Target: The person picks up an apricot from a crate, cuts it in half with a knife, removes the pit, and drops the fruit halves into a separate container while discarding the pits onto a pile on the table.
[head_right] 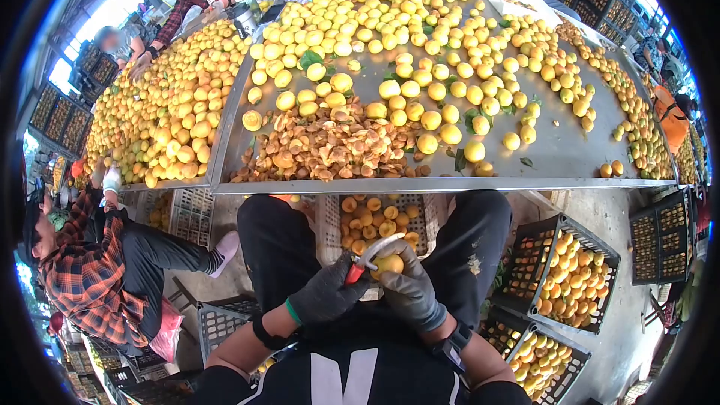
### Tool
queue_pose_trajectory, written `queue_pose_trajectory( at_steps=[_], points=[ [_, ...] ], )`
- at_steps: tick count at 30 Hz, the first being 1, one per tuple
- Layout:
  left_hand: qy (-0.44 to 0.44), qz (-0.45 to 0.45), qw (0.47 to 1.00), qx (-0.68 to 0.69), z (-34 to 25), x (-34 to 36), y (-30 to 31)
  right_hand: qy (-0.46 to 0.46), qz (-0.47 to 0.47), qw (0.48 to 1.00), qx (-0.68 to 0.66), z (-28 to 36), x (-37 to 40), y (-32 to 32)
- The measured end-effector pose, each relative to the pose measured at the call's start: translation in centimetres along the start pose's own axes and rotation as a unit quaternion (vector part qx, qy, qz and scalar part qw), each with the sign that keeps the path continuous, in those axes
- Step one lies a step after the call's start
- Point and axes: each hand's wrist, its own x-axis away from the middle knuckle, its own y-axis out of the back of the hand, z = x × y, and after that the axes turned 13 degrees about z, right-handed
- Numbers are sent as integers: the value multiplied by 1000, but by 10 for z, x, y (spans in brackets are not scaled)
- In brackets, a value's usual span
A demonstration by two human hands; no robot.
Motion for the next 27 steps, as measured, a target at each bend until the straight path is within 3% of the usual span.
queue_pose_trajectory(
  at_steps=[2, 5, 11, 13, 16, 18, 19, 21, 22, 23, 24, 26, 27],
  points=[
    [0, -32, 989, -143, 2, 2, -3, -7, 1, 1000, 19, 5, 0, -7],
    [70, -28, 990, -120, -3, 2, -5, -12, -9, 999, 45, -2, 6, 1],
    [124, -38, 986, -104, -5, 2, -13, 32, 9, 991, 131, -3, 3, -7],
    [91, -56, 982, -154, 0, 0, -15, 38, 7, 984, 176, 0, 4, -11],
    [53, -72, 974, -209, 11, -13, -10, -19, -77, 952, 296, 6, 1, -14],
    [48, -75, 973, -213, 19, -17, -12, 14, -58, 785, 616, 11, -6, -4],
    [55, -59, 976, -203, 24, -17, -14, 16, -58, 784, 618, 14, -7, -4],
    [57, -44, 978, -195, 24, -19, -12, 21, -10, 725, 688, 22, -8, -3],
    [100, -7, 986, -133, 15, -19, -6, 22, -11, 724, 689, 28, -9, -4],
    [143, 32, 987, -72, 7, -19, 0, -41, -11, 762, 647, 35, -11, -5],
    [140, 33, 987, -73, 1, -19, 4, -102, -9, 794, 599, 40, -12, -7],
    [83, 15, 994, 71, -9, -20, 11, -85, 9, 804, 588, 46, -13, -11],
    [83, 14, 994, 70, -12, -20, 14, -72, 29, 814, 576, 47, -14, -12]
  ],
)
